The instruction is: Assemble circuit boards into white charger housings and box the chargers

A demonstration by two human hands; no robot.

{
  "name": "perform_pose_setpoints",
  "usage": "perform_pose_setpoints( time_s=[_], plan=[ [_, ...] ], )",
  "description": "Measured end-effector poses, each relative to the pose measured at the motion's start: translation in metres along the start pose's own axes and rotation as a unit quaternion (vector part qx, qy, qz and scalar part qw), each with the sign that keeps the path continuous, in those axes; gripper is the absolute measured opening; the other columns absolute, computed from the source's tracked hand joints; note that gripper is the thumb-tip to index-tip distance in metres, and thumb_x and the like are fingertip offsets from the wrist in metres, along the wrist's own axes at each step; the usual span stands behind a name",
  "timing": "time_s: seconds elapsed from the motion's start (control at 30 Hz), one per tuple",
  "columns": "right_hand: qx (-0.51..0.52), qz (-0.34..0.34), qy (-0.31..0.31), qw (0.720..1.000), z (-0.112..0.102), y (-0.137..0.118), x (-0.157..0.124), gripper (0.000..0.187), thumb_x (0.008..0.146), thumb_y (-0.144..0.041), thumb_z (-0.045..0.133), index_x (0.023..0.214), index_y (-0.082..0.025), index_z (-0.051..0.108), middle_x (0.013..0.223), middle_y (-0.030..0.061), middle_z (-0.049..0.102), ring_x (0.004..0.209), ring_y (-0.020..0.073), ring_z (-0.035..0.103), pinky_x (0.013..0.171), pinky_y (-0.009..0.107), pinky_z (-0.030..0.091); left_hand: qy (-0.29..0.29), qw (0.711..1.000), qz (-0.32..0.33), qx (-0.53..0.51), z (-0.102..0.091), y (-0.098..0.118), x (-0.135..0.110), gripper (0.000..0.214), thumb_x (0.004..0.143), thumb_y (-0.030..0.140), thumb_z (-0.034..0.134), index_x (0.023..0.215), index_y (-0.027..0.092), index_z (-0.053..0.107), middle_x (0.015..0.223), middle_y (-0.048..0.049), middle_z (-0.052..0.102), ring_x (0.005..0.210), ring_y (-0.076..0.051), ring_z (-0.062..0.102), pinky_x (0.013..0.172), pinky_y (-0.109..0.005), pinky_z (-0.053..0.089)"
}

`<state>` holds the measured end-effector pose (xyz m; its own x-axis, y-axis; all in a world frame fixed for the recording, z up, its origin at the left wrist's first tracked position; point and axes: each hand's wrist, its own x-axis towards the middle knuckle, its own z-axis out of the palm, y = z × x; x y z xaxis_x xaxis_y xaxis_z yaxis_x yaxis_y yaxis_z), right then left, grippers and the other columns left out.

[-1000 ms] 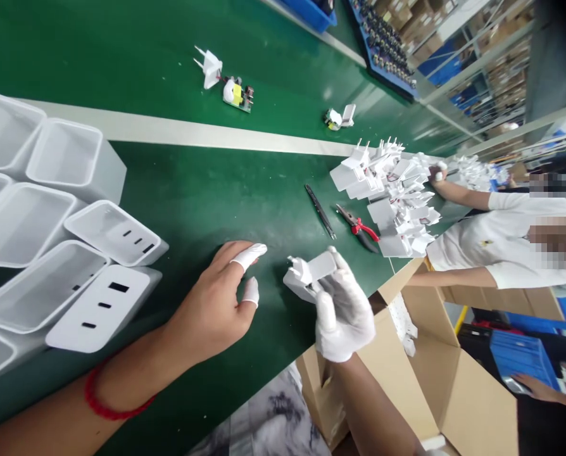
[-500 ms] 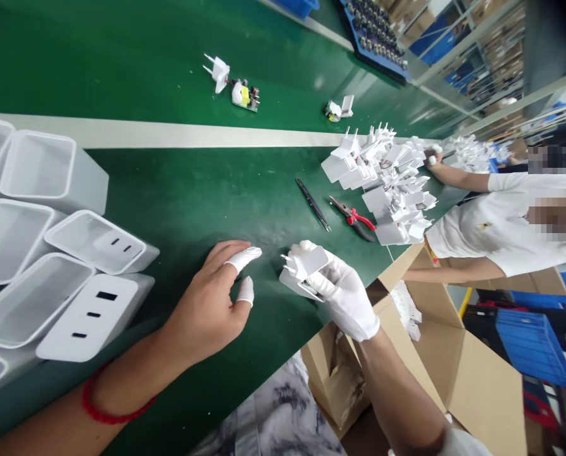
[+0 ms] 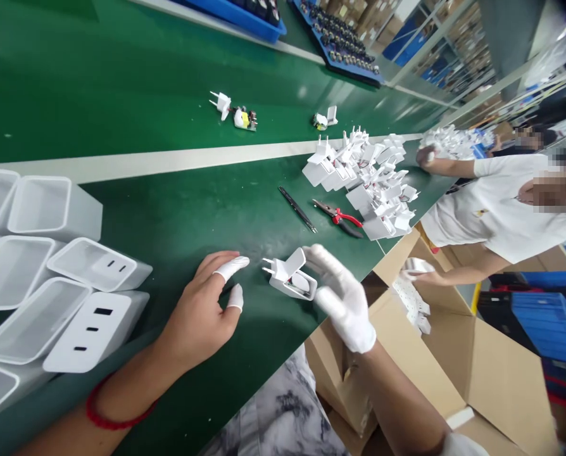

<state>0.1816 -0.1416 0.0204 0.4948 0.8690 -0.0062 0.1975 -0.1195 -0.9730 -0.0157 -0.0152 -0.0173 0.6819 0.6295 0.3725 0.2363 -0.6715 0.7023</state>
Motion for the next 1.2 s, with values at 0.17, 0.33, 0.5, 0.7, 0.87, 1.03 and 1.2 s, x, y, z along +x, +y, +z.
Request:
perform_pose_setpoints(
  time_s=[0.17,0.33,0.5,0.7,0.87,1.03,1.2],
  plan=[
    [-0.173,-0.043,-0.034,0.983,0.009,0.0,0.002,0.045,0.083,-0.044,0.07,0.121,-0.021,0.065,0.092,0.0071,0.07,0.088,0.0235,0.065,0.085,0.042,0.055,0.004,1.0,0.005,0.008,0.0,-0.001,0.0,0.027,0.091,0.016,0.045,0.116,0.013,0.055,0.117,-0.0125,0.062,0.117,-0.024,0.059,0.099,-0.04,0.053],
    [0.251,0.152,0.017,0.956,0.01,-0.007,0.018,0.04,0.092,-0.054,0.051,0.105,-0.019,0.066,0.081,0.0045,0.065,0.061,0.0154,0.06,0.049,0.025,0.051,-0.003,1.0,0.001,0.018,0.0,-0.002,-0.001,0.028,0.092,0.018,0.044,0.118,0.016,0.054,0.12,-0.0115,0.061,0.117,-0.024,0.059,0.098,-0.039,0.054],
    [0.366,0.18,-0.027,0.913,0.009,-0.01,0.024,0.032,0.092,-0.05,0.054,0.105,-0.024,0.068,0.085,0.0027,0.066,0.066,0.0113,0.06,0.049,0.017,0.051,0.005,0.999,0.008,0.037,0.0,-0.005,0.0,0.028,0.093,0.021,0.044,0.118,0.017,0.055,0.119,-0.0104,0.062,0.115,-0.023,0.061,0.096,-0.037,0.056],
    [0.39,0.212,-0.048,0.895,0.003,-0.004,0.022,0.039,0.092,-0.053,0.054,0.108,-0.02,0.069,0.089,0.0038,0.067,0.065,0.0088,0.06,0.053,0.014,0.053,0.004,0.999,0.003,0.037,0.0,-0.005,0.0,0.028,0.093,0.021,0.044,0.118,0.018,0.055,0.12,-0.0092,0.062,0.116,-0.022,0.06,0.097,-0.035,0.055],
    [0.423,0.223,-0.046,0.877,0.003,-0.004,0.025,0.038,0.087,-0.051,0.063,0.107,-0.019,0.07,0.086,0.0025,0.069,0.064,0.0091,0.063,0.053,0.015,0.052,0.003,0.999,0.0,0.038,0.0,-0.006,0.001,0.028,0.092,0.023,0.045,0.118,0.019,0.056,0.12,-0.0087,0.063,0.114,-0.024,0.061,0.094,-0.037,0.056],
    [0.298,0.186,0.018,0.936,-0.007,-0.001,0.023,0.044,0.084,-0.053,0.065,0.107,-0.015,0.068,0.078,0.0035,0.069,0.06,0.0148,0.063,0.052,0.024,0.052,0.003,0.998,-0.006,0.055,0.001,-0.007,0.001,0.027,0.094,0.028,0.043,0.117,0.02,0.055,0.121,-0.0078,0.063,0.114,-0.022,0.062,0.093,-0.034,0.056],
    [-0.171,0.032,0.229,0.958,-0.068,0.016,0.017,0.055,0.084,-0.052,0.065,0.127,-0.017,0.062,0.119,0.0101,0.068,0.106,0.0267,0.064,0.094,0.04,0.051,-0.002,0.997,-0.02,0.071,0.002,-0.01,-0.001,0.029,0.095,0.035,0.042,0.118,0.024,0.056,0.122,-0.0054,0.062,0.111,-0.021,0.063,0.091,-0.033,0.056]
  ],
)
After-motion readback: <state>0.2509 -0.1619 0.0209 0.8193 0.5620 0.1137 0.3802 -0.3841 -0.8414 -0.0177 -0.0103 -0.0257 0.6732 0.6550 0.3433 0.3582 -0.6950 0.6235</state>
